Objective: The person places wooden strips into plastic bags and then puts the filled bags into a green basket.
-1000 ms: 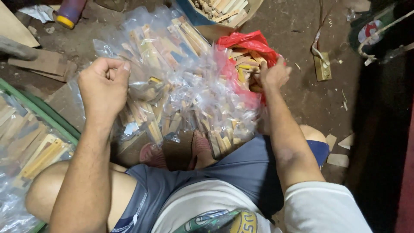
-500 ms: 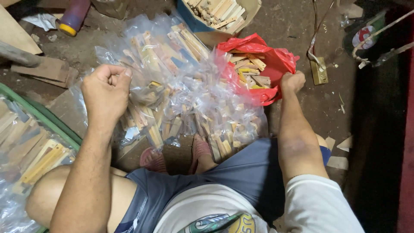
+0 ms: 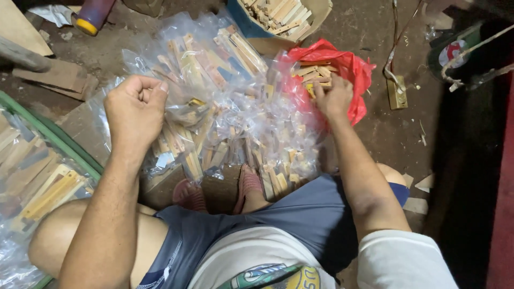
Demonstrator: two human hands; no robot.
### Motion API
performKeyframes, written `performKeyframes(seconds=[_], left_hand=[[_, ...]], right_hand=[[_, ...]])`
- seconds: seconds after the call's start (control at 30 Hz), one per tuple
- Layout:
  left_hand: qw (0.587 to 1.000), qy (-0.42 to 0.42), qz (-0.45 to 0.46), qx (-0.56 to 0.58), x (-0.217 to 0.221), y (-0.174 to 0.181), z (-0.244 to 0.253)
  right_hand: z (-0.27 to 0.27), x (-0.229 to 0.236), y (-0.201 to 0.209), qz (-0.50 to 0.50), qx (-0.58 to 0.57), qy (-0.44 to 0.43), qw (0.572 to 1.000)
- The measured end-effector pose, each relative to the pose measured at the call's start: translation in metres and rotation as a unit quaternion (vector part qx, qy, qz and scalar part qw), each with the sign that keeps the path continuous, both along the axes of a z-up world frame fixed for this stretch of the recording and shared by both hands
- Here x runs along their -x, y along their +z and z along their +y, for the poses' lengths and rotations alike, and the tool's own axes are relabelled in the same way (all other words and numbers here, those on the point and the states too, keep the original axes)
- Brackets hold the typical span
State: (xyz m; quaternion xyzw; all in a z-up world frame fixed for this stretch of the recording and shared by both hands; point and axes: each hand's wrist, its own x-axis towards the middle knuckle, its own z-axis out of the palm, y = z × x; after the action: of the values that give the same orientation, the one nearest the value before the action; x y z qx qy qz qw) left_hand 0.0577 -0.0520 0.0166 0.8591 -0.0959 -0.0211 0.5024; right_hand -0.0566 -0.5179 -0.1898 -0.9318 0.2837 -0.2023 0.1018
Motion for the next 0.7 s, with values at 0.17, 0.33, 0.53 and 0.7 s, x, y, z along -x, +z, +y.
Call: performKeyframes(seconds=[0.17,0.33,0.53,0.7], left_hand=[[1.000,-0.004,-0.004,0.006,0.003,0.002,0.000],[1.000,0.002,0.001,-0.002,0.003,-0.006,0.009],[1.000,-0.004,-0.009,-0.015,0.002,-0.006,0.010],[1.000,0.000,-0.006,-0.006,0.004,-0.008,0.007]], right_hand=[[0.084,-0.013,-0.034,0.166,-0.182,0.048,0.968],[0.128,-0.007,-0.036,0.242,-0.123,0.070,0.960],[0.136,-0.004,-0.020,0.218,-0.175,0.111,0.954],[0.035,-0.039,-0.098,0.103,-0.266,-0.112,0.952]])
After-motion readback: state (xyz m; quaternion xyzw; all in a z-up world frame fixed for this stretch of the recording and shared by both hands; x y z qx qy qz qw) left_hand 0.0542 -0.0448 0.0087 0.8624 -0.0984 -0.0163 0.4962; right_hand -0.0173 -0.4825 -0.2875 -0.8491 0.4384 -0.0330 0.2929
